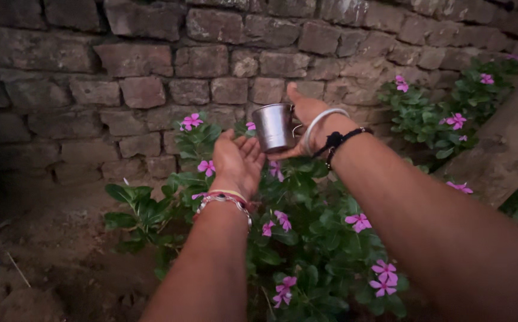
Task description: The person repeatedly scoops water from a bucket using a cup and pours it over their hand onto flowering plants.
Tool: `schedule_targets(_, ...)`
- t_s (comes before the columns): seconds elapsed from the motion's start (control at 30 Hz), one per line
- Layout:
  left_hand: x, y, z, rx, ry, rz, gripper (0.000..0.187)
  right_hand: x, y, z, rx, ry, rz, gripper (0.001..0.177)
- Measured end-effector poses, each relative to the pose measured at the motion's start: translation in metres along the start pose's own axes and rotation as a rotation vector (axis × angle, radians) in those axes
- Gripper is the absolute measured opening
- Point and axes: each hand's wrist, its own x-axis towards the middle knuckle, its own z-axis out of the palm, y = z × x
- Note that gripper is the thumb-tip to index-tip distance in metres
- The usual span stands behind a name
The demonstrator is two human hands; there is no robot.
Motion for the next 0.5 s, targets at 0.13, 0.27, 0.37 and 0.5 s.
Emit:
schedule_targets(0.13, 0.001, -0.010, 0.000, -0.070, -0.008, -0.032, 0.072, -0.010, -0.007, 0.007, -0.029, -0.057, 0.005, 0.066)
schedule_targets(0.27, 0.005, -0.017, 0.004, -0.108, -0.044, -0.041, 0.074, -0.014, -0.017, 0.003, -0.113, -0.019, -0.119, 0.060)
schedule_targets(0.37, 0.011, -0.025, 0.010, -0.140, -0.074, -0.043, 0.078, -0.001, -0.025, -0.011, -0.170, -0.031, -0.156, 0.058)
schedule_targets(0.5, 0.013, -0.038, 0.010, -0.103, -0.050, -0.045, 0.081, 0.018, -0.038, -0.033, -0.302, 0.032, -0.177, 0.054)
